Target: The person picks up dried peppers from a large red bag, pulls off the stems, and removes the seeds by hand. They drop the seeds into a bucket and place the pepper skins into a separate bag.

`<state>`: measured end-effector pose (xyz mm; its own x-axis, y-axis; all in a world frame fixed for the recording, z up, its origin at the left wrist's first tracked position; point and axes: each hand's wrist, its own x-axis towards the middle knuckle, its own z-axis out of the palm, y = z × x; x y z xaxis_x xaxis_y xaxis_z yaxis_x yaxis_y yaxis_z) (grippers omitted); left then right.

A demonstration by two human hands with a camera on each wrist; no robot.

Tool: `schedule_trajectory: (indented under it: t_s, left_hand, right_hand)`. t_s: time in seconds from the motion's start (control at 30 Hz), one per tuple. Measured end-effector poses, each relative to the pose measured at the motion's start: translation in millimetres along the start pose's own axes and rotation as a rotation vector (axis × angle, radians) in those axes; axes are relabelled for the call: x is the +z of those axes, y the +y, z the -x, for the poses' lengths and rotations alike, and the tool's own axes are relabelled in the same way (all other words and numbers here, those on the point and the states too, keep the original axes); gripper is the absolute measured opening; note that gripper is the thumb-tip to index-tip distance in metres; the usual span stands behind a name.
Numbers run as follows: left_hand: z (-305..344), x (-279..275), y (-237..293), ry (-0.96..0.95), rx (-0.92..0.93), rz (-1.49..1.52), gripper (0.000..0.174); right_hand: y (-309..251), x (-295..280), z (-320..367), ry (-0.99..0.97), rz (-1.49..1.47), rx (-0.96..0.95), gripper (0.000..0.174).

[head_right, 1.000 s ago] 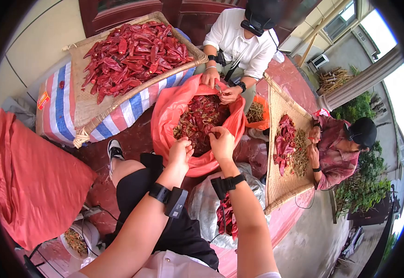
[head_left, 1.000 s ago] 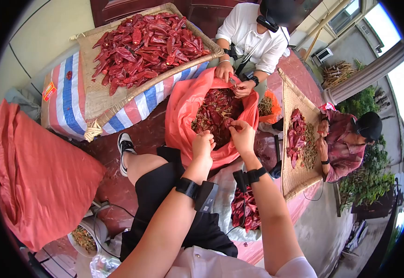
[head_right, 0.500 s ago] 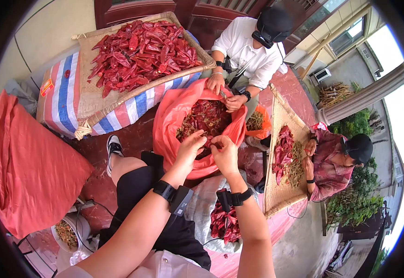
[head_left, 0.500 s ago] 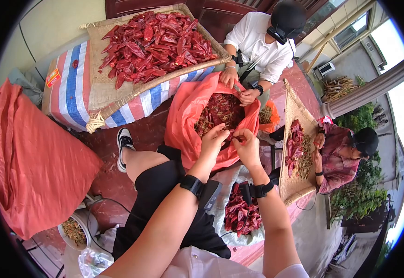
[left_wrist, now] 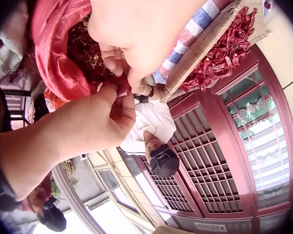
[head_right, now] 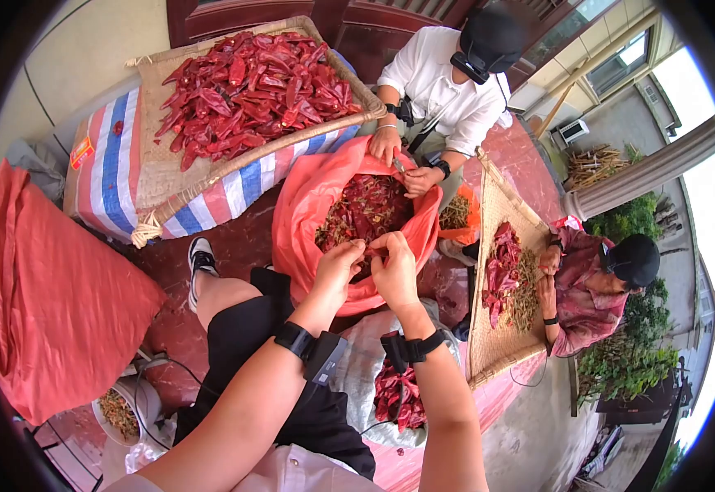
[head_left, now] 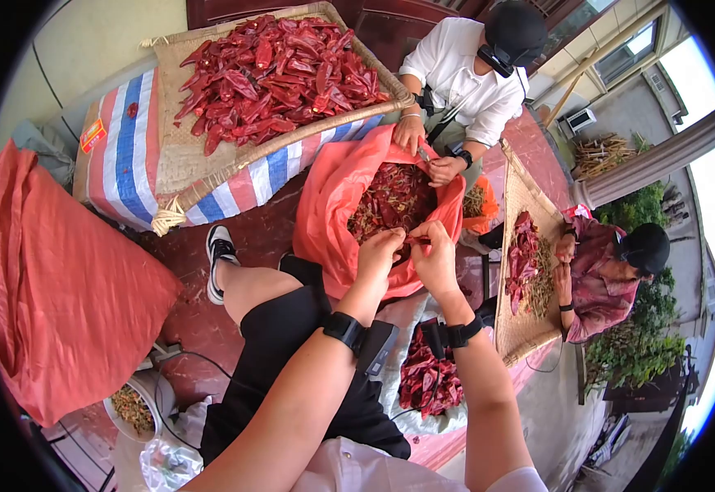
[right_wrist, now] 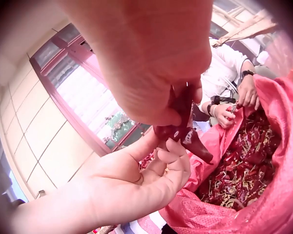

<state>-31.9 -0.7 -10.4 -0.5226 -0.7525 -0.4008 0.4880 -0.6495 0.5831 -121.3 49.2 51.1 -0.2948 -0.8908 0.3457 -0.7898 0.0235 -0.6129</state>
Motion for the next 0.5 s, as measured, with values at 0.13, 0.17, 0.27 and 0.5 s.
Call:
schedule_trajectory:
  t_s: [0.13, 0.17, 0.27, 0.5]
  left_hand:
    - [-4, -3, -6, -0.025, 0.058, -0.017, 0.016]
    - [-3, -3, -6, -0.025, 0.058, -0.016, 0.016]
    - [2, -1, -3, -0.074, 0.003, -0.104, 0.018]
    - [3, 4, -4, -0.164, 0.115, -0.036, 0.013]
  right_hand:
    - [-11, -12, -3, -0.261, -0.067, 0.147, 0.015]
    - [-2, -15, -4, -0.261, -0.066, 0.147, 0.015]
    - [18, -33, -16, -0.491, -0.563, 0.519, 0.015]
    - [1, -47, -23, -0.735, -0.605, 0.652, 0.021]
